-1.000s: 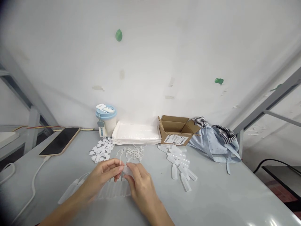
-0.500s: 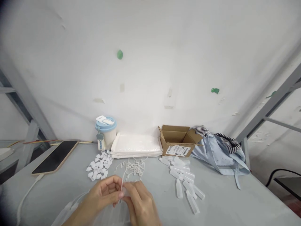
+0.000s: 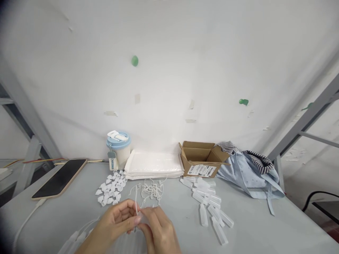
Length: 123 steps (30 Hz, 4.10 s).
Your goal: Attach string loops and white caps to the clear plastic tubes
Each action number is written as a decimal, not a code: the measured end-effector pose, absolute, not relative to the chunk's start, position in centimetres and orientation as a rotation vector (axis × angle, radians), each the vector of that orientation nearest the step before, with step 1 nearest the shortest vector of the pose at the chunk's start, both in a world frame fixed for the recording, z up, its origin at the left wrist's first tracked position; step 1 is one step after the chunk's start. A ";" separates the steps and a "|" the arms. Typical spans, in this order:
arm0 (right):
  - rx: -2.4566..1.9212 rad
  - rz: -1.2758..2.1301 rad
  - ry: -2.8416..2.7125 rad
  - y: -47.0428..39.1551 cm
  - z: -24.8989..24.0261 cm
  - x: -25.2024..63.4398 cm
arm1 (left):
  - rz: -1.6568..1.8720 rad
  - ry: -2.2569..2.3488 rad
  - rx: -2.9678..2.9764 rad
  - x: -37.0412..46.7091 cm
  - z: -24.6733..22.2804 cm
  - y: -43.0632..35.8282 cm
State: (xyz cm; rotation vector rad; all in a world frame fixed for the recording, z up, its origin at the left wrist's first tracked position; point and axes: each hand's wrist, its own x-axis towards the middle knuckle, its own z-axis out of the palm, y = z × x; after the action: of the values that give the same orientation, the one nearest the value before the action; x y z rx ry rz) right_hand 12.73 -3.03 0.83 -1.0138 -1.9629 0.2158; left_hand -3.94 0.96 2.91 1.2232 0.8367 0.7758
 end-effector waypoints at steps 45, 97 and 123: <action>-0.970 1.428 -1.160 -3.0 4.5 13.0 | 1.175 0.994 2.166 -3.6 3.9 -0.8; -2.325 0.140 -1.597 -1.7 6.0 23.6 | 0.379 0.968 2.473 2.5 2.7 -2.5; -2.670 0.264 -1.745 -2.0 4.9 24.1 | 0.436 1.098 2.567 -1.4 3.0 5.8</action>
State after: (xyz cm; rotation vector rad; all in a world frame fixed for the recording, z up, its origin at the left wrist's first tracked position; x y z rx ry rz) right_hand 24.13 -2.04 4.93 -2.6703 -1.7448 0.2642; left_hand -1.42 5.77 3.03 2.5671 1.0976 0.4363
